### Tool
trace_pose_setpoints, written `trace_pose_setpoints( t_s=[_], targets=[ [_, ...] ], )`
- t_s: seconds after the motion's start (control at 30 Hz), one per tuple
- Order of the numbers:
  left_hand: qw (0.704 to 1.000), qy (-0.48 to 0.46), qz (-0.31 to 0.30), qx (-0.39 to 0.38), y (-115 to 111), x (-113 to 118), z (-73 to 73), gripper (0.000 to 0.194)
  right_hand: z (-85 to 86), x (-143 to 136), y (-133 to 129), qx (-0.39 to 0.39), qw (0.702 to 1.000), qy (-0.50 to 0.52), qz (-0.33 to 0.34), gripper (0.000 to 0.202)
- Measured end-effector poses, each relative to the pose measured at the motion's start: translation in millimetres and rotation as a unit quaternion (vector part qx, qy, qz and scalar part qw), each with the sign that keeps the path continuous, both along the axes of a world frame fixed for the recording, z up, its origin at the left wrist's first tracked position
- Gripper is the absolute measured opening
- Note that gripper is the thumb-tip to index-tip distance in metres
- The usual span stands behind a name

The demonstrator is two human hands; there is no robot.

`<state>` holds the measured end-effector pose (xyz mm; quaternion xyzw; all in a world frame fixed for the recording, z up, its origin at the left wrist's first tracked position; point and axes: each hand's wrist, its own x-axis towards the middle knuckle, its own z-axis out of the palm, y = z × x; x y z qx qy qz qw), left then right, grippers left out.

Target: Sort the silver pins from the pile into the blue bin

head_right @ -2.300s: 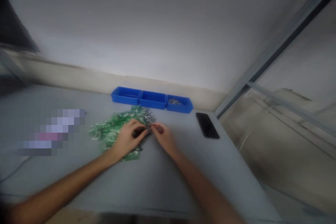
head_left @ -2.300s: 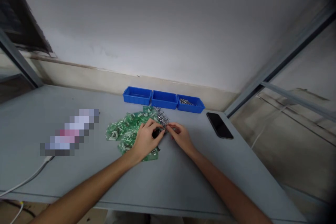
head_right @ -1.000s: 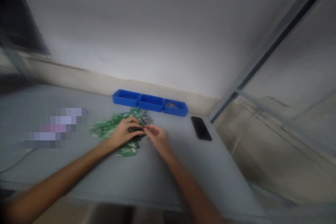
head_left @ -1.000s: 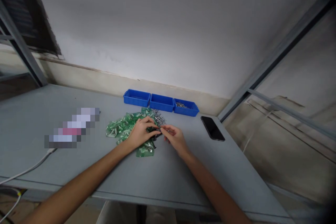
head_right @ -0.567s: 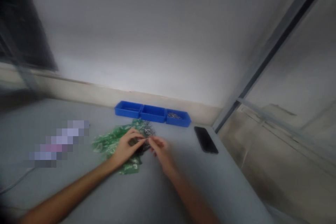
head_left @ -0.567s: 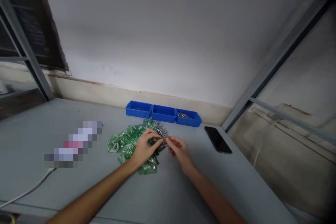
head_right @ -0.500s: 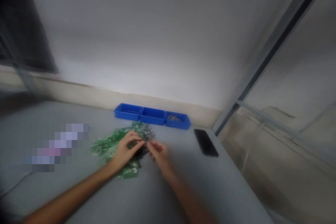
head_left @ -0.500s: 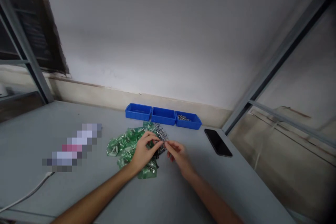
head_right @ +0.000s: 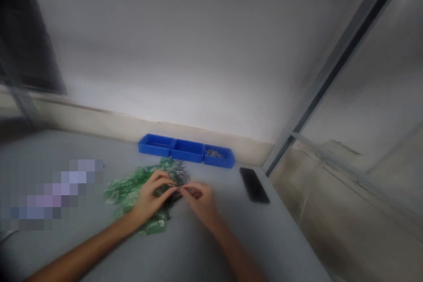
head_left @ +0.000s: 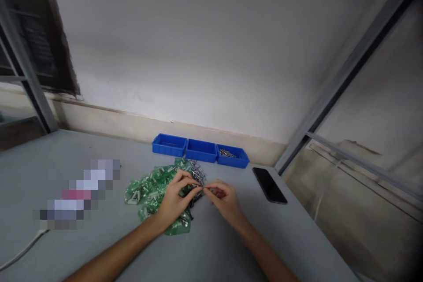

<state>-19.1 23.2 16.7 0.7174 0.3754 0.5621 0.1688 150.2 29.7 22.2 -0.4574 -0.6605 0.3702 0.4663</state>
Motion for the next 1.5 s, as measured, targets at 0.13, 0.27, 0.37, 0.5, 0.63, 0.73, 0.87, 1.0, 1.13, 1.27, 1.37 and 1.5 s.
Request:
trace_pose_setpoints(
  t_s=[0.13,0.27,0.37,0.5,0.63,0.73,0.87,1.0,1.13,1.27,1.37,1.5],
  targets=[
    [0.999,0.037,-0.017,-0.005,3,-1,-5.5,0.006,1.5,-2,-2,-0.034,0.999,0.034,-0.013,0.021],
    [0.996,0.075,-0.045,-0.016,1,2,-11.0,0.007,1.6,-6,-4,-0.02,0.999,0.044,0.006,0.023],
    [0.997,0.061,-0.036,-0.005,2,3,-11.4,0.009,5.2,-3,-2,-0.04,0.998,0.044,-0.036,0.028],
    [0.999,0.034,-0.003,0.016,8,0,-8.9,0.009,5.2,2,2,-0.092,0.994,0.025,-0.046,0.036],
    [1.0,0.007,0.007,0.016,11,-4,-5.7,0.007,-1.3,-1,2,-0.134,0.991,0.009,-0.006,0.036],
    [1.0,-0.003,0.0,0.018,10,-3,-4.4,0.004,-5.5,-7,-3,-0.134,0.99,0.005,0.032,0.034],
    [0.999,0.004,-0.026,0.022,4,0,-5.1,0.004,-11.1,-15,-9,-0.116,0.989,0.011,0.087,0.031],
    [0.999,0.009,-0.038,0.018,1,2,-5.6,0.003,-17.1,-13,-7,-0.088,0.992,0.041,0.085,0.028],
    [0.999,0.005,-0.026,0.018,0,1,-4.9,0.004,-15.2,-10,-9,-0.069,0.995,0.041,0.061,0.023],
    [0.999,0.021,-0.027,0.038,0,-1,-6.1,0.006,-9.9,-13,-16,-0.087,0.993,0.036,0.07,0.022],
    [0.997,0.041,-0.039,0.05,-1,-1,-7.3,0.008,-9.1,-15,-18,-0.079,0.993,0.034,0.074,0.021],
    [0.997,0.039,-0.035,0.062,-1,-2,-3.4,0.007,-6.2,-10,-15,-0.053,0.997,0.022,0.053,0.019]
  ],
)
